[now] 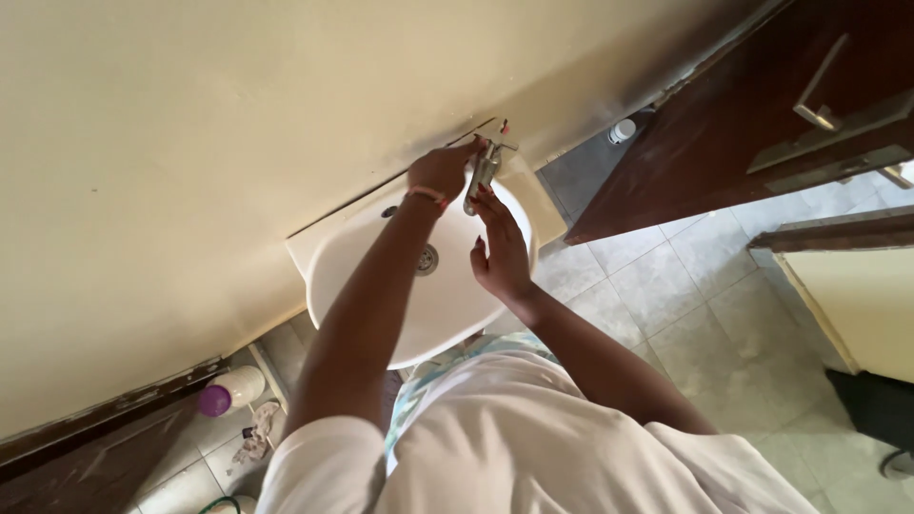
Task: The person cleans a sink and faucet by scrubbing the basin, faucet, and drain area with a toothbrush, occasionally rinsing the brush under the water.
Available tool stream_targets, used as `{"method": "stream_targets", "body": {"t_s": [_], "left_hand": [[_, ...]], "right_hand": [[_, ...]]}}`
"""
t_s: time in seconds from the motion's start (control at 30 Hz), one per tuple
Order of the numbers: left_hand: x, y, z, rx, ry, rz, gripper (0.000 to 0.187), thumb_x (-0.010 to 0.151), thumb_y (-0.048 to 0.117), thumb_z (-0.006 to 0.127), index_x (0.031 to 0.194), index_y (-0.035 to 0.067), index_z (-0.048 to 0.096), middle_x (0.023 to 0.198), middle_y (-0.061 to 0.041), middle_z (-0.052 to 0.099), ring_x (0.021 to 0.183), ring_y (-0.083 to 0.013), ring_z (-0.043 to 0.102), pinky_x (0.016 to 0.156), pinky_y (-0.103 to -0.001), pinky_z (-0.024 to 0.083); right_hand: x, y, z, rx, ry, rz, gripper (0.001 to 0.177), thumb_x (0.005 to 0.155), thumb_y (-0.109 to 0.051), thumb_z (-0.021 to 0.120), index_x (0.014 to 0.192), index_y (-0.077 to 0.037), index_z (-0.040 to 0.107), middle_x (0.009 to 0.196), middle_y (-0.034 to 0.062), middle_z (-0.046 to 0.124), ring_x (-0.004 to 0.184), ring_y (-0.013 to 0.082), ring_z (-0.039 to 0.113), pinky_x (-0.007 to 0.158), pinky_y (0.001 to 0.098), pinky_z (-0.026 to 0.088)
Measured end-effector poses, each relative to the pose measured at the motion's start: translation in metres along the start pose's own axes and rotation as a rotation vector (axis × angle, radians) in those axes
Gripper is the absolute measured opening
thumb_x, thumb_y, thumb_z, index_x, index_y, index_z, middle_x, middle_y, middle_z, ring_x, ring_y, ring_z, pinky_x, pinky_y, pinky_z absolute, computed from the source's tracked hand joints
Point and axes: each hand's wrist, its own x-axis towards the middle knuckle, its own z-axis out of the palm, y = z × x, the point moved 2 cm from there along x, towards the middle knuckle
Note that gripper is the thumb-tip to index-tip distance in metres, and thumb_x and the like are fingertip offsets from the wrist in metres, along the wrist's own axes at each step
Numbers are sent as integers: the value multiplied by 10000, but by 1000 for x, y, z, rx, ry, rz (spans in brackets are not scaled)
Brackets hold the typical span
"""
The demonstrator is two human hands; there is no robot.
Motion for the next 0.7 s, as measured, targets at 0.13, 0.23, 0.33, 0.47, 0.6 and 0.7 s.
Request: {"method": "stream_targets", "body": {"t_s": [0.13,0.23,0.33,0.47,0.6,0.7], "left_hand": [[-5,-7,4,29,50,53,591,1003,122,415,1458,484,519,1177,-99,736,1035,-307,718,859,-456,566],[-52,-28,-1,51,3,-5,548,1048,195,437,1530,456,436,1067,-165,739,966,-340,714,789,-496,560],[-90,-24,-14,71,19,-59,548,1023,197,452,1507,453,464,1032,-183,732,908,-362,704,756,-511,559],[-135,-4,-35,-144,194,-96,498,1043,138,465,1526,256,465,1048,-189,740,928,-392,699,777,-528,542],[-208,50,-9,-304,423,295,644,914,-56,460,1544,67,402,1376,-256,623,1085,-442,629,903,-511,527],[-229,86,18,-614,291,184,592,971,-18,471,1550,62,372,1265,-235,617,1082,-382,640,892,-441,562]], "right_hand": [[-1,2,-3,8,12,-12,618,805,64,533,1419,2,510,1514,238,495,1436,422,475,1207,494,411],[-2,-4,-6,34,-9,3,624,812,86,514,1430,-3,499,1532,223,490,1466,423,461,1218,490,402],[-14,-14,-13,88,28,52,618,834,91,514,1446,10,472,1559,228,458,1478,414,439,1212,483,388],[-40,-29,-15,157,143,294,480,932,32,554,1410,19,502,1439,219,514,1328,339,516,1096,410,441],[-69,-22,0,540,44,615,258,1086,-118,489,1240,16,648,1114,112,721,1075,196,671,991,297,499],[-88,-9,11,912,5,863,300,1081,-172,465,1178,46,648,979,71,673,906,157,599,848,298,493]]}}
